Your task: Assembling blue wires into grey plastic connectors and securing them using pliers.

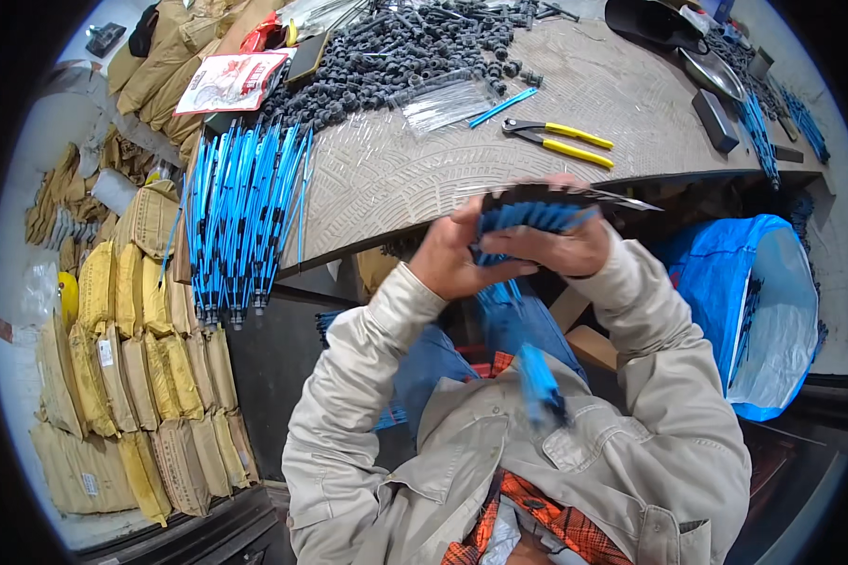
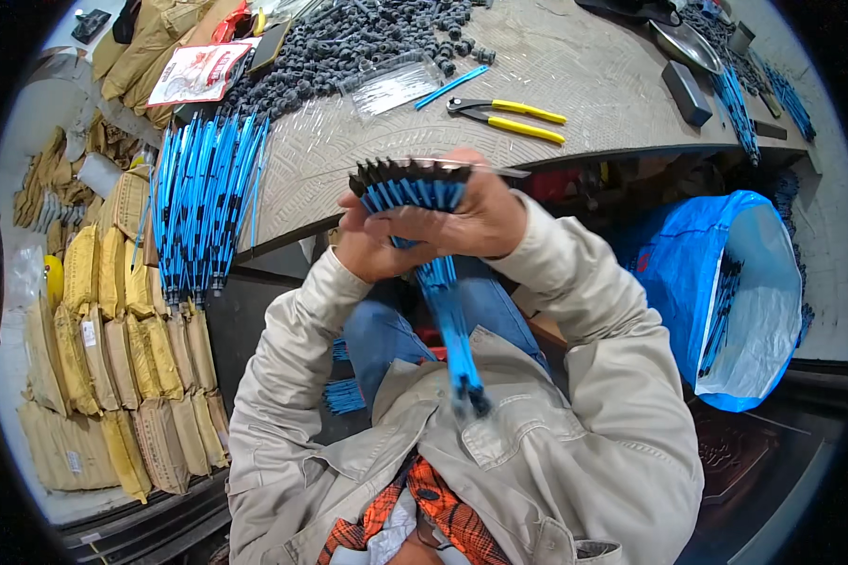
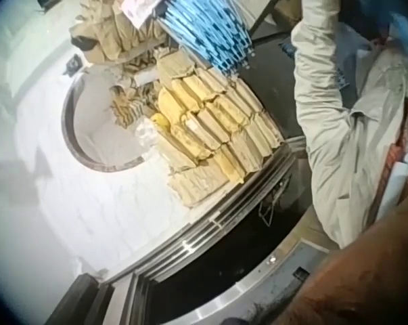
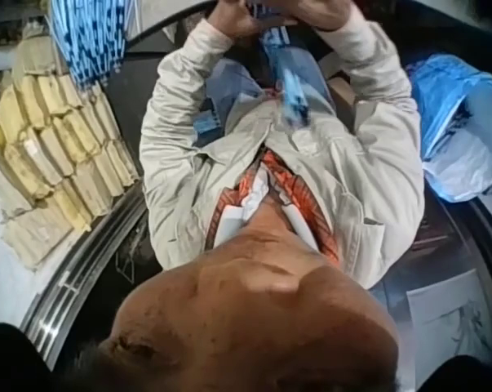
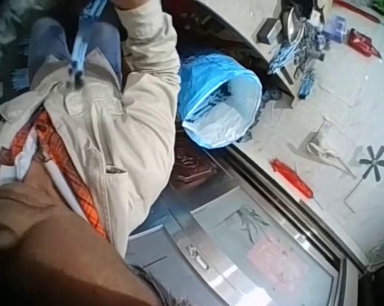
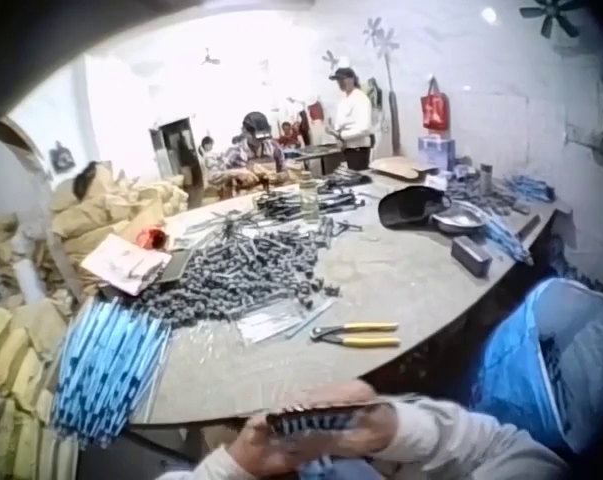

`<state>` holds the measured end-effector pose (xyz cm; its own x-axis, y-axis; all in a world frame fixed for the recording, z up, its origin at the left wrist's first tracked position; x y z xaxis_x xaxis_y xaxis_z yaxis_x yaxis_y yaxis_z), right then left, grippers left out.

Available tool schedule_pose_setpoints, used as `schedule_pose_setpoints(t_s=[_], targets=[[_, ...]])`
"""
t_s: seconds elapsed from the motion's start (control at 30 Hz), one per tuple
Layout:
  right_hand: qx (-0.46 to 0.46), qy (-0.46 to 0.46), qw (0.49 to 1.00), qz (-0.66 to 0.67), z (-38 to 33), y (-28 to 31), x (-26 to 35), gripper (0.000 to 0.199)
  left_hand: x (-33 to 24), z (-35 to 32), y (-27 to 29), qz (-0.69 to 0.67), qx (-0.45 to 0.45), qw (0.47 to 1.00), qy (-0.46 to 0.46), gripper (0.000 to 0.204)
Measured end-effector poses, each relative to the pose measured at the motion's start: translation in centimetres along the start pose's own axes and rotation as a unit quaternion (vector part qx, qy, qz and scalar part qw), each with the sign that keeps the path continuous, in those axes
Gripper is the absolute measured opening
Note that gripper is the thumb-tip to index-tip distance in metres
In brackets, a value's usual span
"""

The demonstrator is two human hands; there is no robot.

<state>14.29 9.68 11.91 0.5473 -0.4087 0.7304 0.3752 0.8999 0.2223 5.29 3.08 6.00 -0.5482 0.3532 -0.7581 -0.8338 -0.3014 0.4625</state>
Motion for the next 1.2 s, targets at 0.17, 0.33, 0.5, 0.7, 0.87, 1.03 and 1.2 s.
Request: schedule_pose_setpoints(t_s=[0.17, 0.33, 0.5, 0.7, 0.87, 1.03, 1.2], targets=[[-0.046, -0.158, 0.957, 0.238, -2.6, 0.0, -0.7, 0.025, 3.4, -4.6, -8.3, -0.305, 0.010, 0.922, 0.238, 0.040], [-0.103, -0.394, 0.859, 0.311, -11.8, -2.9, -7.9, 0.023, 6.7, -12.6, -16.2, -0.259, -0.062, 0.923, 0.276, 0.037], [-0.085, -0.418, 0.845, 0.322, -12.3, -3.5, -8.4, 0.023, 7.3, -12.8, -12.6, -0.357, -0.069, 0.887, 0.284, 0.051], [-0.097, -0.397, 0.847, 0.341, -13.3, -1.8, -9.3, 0.020, 7.1, 0.5, 8.2, 0.262, -0.312, 0.907, 0.109, 0.029], [-0.079, -0.369, 0.862, 0.340, -12.3, -1.9, -8.1, 0.020, 16.2, 4.3, 19.4, 0.487, -0.335, 0.788, 0.174, 0.033], [-0.118, -0.379, 0.857, 0.329, -13.4, -0.7, -7.3, 0.021, 19.7, 5.2, 19.8, 0.494, -0.261, 0.768, 0.311, 0.033], [-0.140, -0.401, 0.848, 0.318, -13.7, 0.0, -7.3, 0.021, 13.9, 5.2, 16.2, 0.287, -0.277, 0.871, 0.286, 0.027]])
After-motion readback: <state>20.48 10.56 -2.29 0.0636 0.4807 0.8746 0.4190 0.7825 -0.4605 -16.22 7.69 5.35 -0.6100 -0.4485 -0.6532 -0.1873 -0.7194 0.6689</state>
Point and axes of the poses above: each hand's wrist, its own z-axis towards the middle knuckle, its own y-axis out of the back of the hand, x = y × z, the point moved 5 cm from there along z, towards the middle knuckle, and after that the axes turned 1 degree about y, right-handed, at the moved point
